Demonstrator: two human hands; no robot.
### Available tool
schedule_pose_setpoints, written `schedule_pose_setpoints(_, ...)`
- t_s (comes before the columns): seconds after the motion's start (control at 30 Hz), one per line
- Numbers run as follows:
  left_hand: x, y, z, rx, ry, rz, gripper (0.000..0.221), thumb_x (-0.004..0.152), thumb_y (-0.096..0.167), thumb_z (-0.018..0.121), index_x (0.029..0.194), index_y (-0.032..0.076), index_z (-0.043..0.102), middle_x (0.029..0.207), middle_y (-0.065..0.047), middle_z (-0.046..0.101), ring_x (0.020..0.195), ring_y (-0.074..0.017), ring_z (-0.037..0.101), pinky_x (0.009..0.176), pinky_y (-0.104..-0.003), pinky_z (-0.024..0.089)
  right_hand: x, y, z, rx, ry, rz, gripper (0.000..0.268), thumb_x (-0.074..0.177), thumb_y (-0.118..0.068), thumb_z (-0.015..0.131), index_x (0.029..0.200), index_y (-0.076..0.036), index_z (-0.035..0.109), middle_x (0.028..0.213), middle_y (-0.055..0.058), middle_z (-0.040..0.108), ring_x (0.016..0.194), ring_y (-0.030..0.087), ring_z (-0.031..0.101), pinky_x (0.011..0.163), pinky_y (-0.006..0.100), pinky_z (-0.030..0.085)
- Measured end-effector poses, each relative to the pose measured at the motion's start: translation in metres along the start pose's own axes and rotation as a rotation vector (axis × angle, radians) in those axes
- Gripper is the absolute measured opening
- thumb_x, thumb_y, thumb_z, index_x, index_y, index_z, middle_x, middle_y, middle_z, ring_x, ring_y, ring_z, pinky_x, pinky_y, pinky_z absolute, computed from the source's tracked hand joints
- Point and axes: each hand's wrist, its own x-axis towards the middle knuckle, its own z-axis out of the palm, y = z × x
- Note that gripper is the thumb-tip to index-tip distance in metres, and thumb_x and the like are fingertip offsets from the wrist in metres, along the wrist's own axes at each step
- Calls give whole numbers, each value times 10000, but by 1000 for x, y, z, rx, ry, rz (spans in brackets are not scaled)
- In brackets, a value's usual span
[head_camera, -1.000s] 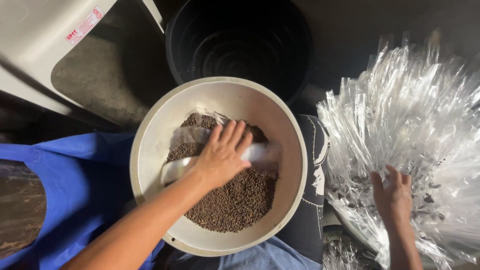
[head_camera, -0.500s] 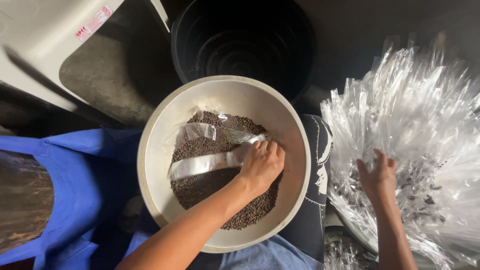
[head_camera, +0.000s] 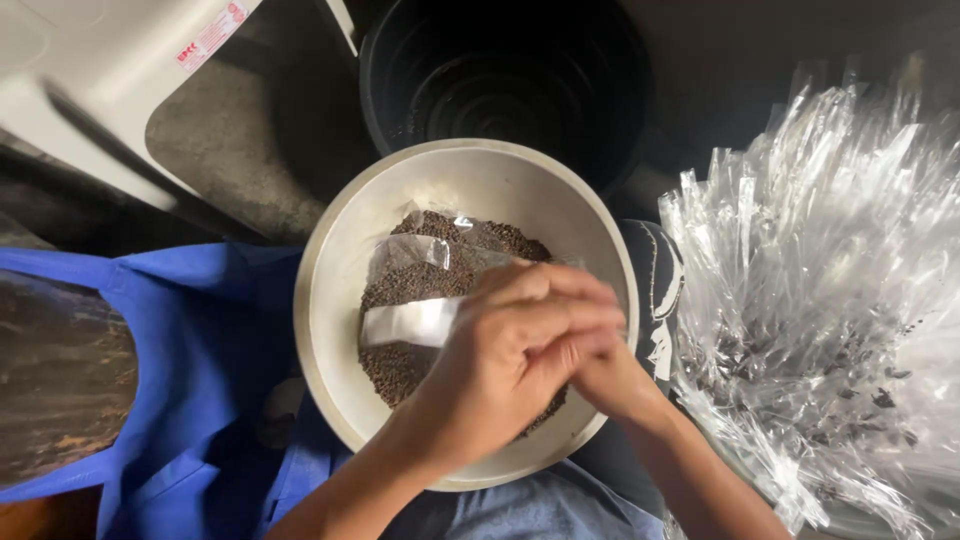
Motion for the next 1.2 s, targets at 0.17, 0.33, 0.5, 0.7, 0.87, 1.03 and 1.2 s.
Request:
schedule_pose_setpoints(0.17, 1, 74, -54, -233, 125, -99, 181, 855, 57, 811, 910, 113, 648, 931, -73, 708, 861, -153, 707, 836, -267, 589, 35, 12, -17, -253, -188, 107, 229, 923, -249, 508, 1035, -73, 600, 971, 94, 638, 888, 197, 613, 771, 360, 533)
schedule_pose_setpoints(0.33, -9, 56, -42, -335, 266, -194, 396, 793, -4, 829, 951, 99, 481, 832, -98, 716, 805, -158, 753, 828, -263, 614, 36, 19, -6, -223, -169, -5, 160, 972, -110, 576, 822, -82, 627, 765, 32, 597, 704, 134, 541, 611, 320, 435)
schedule_pose_setpoints(0.5, -51, -9, 1, -193, 162, -280, 277, 806, 88, 857, 860, 114, 586, 853, -31, 740, 826, -132, 737, 834, -260, 575, 18, -25, -22, 547, 44, 362, 325, 1050, -222, 536, 869, 41, 601, 709, 152, 564, 521, 202, 538, 394, 334, 486)
schedule_pose_setpoints(0.7, -54, -22, 32, -171, 109, -299, 356, 781, 127, 870, 1009, 83, 600, 929, -48, 735, 840, -171, 728, 821, -293, 595, 1, -122, -57, -49, -203, -284, 299, 1064, -259, 438, 955, -32, 600, 892, 69, 618, 727, 154, 684, 634, 247, 596)
schedule_pose_setpoints(0.87, -22, -9, 12, -138, 150, -157, 340, 863, 76, 798, 1106, 41, 563, 939, -71, 752, 880, -167, 743, 903, -304, 612, -11, -101, -53, 119, 76, -385, 231, 1092, -166, 455, 1105, -51, 655, 1103, 115, 710, 956, 200, 695, 861, 302, 594)
schedule_pose_setpoints(1.03, 10, 43, -20, -51, 357, -66, 242, 850, 49, 821, 987, 48, 621, 879, -49, 721, 845, -137, 726, 901, -273, 608, -17, -86, -28, -3, 105, -336, 270, 1063, -275, 487, 1115, -74, 659, 1103, 72, 693, 908, 149, 664, 805, 272, 567)
schedule_pose_setpoints(1.2, -5, -1, -1, -18, -53, -155, 729, 838, 445, 701, 1371, 6, 466, 1303, -174, 577, 1219, -313, 601, 1022, -401, 520, -15, -81, -15, 20, 55, -352, 432, 1013, -409, 551, 1109, -7, 679, 1086, 107, 654, 1038, 227, 688, 895, 347, 628)
